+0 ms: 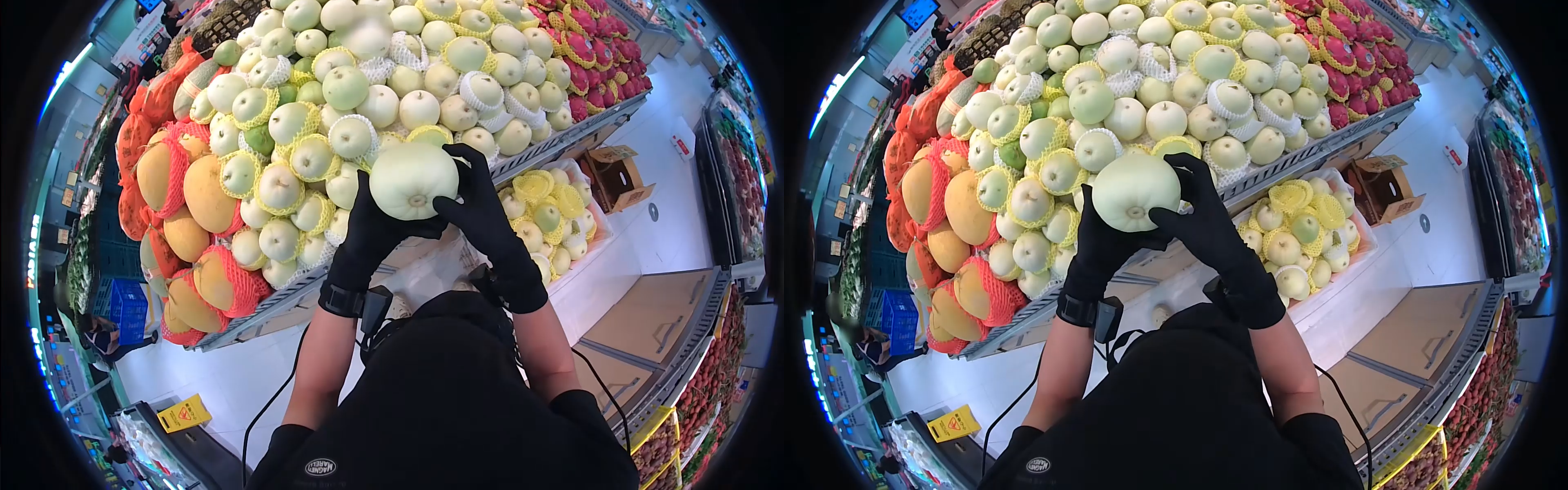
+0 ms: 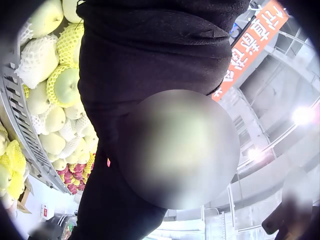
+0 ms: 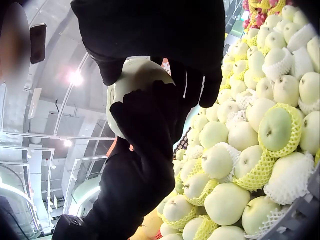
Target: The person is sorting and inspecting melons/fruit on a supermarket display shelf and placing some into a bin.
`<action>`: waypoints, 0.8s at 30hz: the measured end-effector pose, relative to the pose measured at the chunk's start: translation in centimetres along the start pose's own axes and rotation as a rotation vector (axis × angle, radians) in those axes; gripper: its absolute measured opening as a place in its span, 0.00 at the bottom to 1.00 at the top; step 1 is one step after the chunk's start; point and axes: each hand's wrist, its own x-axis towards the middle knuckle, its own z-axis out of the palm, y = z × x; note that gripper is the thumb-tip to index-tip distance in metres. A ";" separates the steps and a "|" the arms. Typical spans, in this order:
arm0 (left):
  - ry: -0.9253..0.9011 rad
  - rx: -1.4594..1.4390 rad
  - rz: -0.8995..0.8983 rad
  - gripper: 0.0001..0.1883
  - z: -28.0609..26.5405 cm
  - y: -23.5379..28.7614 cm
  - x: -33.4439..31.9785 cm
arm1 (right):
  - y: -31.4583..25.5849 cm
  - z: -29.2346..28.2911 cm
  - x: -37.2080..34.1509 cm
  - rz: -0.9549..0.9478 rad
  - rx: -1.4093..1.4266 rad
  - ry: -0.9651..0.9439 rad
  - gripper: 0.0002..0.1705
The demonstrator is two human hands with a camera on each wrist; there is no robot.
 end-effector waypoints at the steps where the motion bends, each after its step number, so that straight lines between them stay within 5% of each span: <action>1: -0.029 0.009 -0.008 0.42 0.1 0.7 0.1 | -0.1 -0.1 0.1 0.009 0.003 -0.003 0.41; 4: -0.068 0.199 0.098 0.42 0.0 0.6 0.0 | -0.1 -0.4 0.0 0.032 0.008 -0.016 0.42; 7: -0.049 0.037 0.028 0.44 -0.1 -0.4 -0.1 | 0.4 -0.4 -0.1 -0.017 -0.049 -0.021 0.45; 16: 0.038 0.630 0.318 0.40 0.5 -0.8 -1.0 | -0.4 -0.4 -0.6 -0.031 -0.187 -0.039 0.55; 19: -0.090 0.524 0.196 0.42 -0.3 -3.3 -1.7 | -0.1 -0.8 -0.6 -0.073 -0.235 -0.047 0.55; 22: -0.094 -1.062 -0.431 0.42 0.1 -3.3 -1.8 | 0.0 -1.4 -0.7 -0.087 -0.272 -0.063 0.53; 24: -0.122 -0.969 -0.364 0.43 0.2 -3.0 -1.6 | 0.0 -1.7 -0.8 -0.078 -0.273 -0.058 0.51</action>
